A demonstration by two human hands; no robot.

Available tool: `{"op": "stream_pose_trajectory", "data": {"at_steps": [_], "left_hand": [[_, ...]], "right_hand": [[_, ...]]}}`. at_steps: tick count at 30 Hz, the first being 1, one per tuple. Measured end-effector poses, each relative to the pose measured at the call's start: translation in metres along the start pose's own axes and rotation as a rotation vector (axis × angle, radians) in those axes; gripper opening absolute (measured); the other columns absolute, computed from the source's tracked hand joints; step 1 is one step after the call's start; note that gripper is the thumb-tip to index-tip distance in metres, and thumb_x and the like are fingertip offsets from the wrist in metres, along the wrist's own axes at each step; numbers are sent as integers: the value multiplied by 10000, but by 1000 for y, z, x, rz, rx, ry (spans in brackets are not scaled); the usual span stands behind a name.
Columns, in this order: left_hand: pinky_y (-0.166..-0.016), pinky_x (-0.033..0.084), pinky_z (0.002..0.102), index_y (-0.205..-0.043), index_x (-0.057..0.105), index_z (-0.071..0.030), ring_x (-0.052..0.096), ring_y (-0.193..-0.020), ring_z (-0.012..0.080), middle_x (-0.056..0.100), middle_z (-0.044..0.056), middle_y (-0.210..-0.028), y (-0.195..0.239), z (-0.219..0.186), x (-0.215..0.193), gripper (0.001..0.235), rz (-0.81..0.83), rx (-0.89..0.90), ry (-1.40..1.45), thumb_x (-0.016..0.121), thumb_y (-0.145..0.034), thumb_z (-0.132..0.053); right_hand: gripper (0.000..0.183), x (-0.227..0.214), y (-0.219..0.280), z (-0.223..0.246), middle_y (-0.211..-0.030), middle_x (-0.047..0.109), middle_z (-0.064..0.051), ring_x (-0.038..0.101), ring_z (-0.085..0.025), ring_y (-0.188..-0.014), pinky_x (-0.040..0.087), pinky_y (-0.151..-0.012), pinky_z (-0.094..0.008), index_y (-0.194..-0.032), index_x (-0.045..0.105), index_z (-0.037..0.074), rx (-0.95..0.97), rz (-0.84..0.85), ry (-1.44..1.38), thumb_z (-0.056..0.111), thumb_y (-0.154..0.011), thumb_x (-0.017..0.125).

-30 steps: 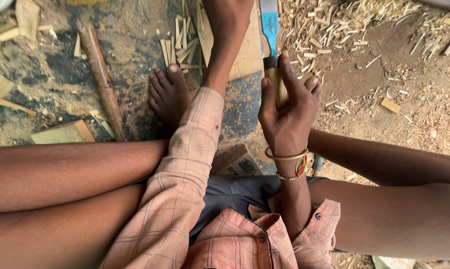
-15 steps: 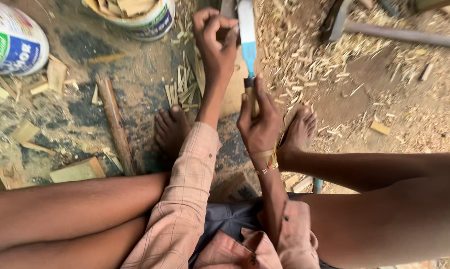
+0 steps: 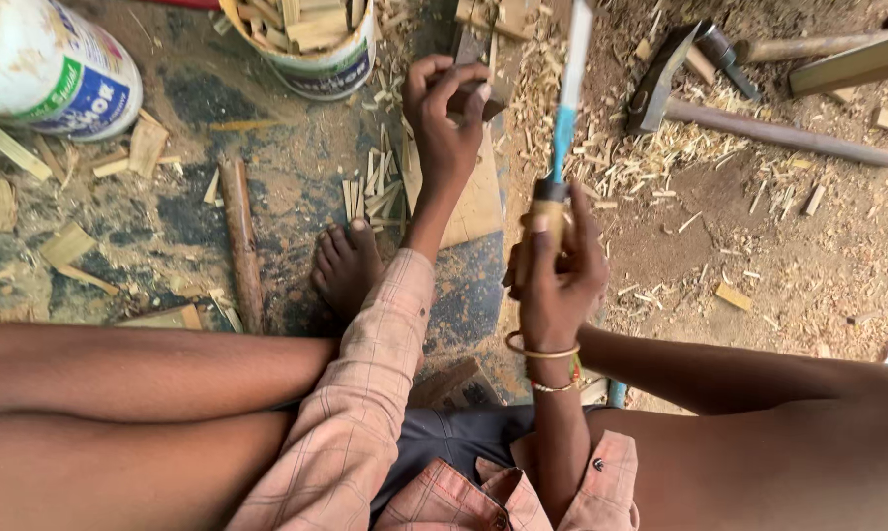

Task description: The person is carving a small wooden block using a chisel and a wooden mallet. They hold the wood steady with one hand and strike the chisel with the mallet to shape the piece.

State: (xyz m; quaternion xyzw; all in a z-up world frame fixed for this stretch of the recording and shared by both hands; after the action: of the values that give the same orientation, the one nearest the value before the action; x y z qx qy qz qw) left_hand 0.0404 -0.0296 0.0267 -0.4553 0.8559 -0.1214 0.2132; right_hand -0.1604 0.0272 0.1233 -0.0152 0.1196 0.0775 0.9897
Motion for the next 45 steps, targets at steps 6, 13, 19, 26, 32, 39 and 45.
{"op": "stream_pose_trajectory", "data": {"at_steps": [6,13,19,26,32,39,45], "left_hand": [[-1040,436,392,-1074,791,-161,538,-1172,232,540,42,-1171,7,8,0,175,-10,-3,47,750,-981,-304],[-1043,439,389,-1019,782,-130,570,-1150,231,572,48,-1118,9,12,1,155,-63,-20,49,781,-942,-264],[-1022,459,375,-1015,743,-122,575,-1140,213,566,36,-1130,9,12,2,125,-66,-10,51,786,-899,-110],[-852,564,290,-1014,705,-102,611,-1020,139,501,14,-1126,7,11,5,126,-61,-45,184,736,-919,-26],[-776,595,264,-1017,691,-75,674,-876,103,509,-4,-1116,6,16,10,100,-52,-33,299,726,-955,-5],[-774,600,272,-989,717,-40,687,-881,107,499,27,-1129,0,22,6,70,19,-42,308,754,-930,-26],[-802,616,262,-985,716,-63,676,-945,117,513,34,-1128,-2,31,8,69,64,-36,333,759,-933,-52]], "right_hand": [[524,-12,2,-2,-916,762,-63,640,-80,-633,498,-519,-237,-1505,532,98,60,-22,153,180,-1009,680],[499,-11,9,5,-1071,776,-108,580,-316,-1089,346,-1118,-521,-1431,643,207,-117,80,665,376,-967,710],[494,-4,9,0,-1256,714,-238,423,-599,-1344,166,-1202,-636,-1458,628,213,-118,166,739,370,-992,685],[502,-1,12,-4,-1373,514,-447,329,-640,-1436,151,-1238,-633,-1468,644,219,-120,114,777,414,-1006,667],[487,16,12,-28,-1309,715,-224,764,-283,-1130,603,-994,-389,-1475,517,87,-47,136,367,231,-1027,644],[505,42,-12,-36,-1147,771,-182,750,-194,-925,600,-821,-326,-1474,549,18,-59,73,337,133,-996,664],[463,47,-4,-22,-1148,718,-188,665,-170,-948,536,-793,-303,-1480,547,29,-187,-10,349,133,-1047,675]]}}
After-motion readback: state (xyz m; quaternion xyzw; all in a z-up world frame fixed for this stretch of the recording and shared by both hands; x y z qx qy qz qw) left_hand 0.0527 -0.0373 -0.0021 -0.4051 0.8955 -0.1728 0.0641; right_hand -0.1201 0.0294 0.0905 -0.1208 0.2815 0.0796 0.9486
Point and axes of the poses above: each hand's wrist, its own y-axis away from the middle knuckle, its own x-axis out of the palm, z = x × y, the point moved 6 cm from there along -y, towards the middle knuckle
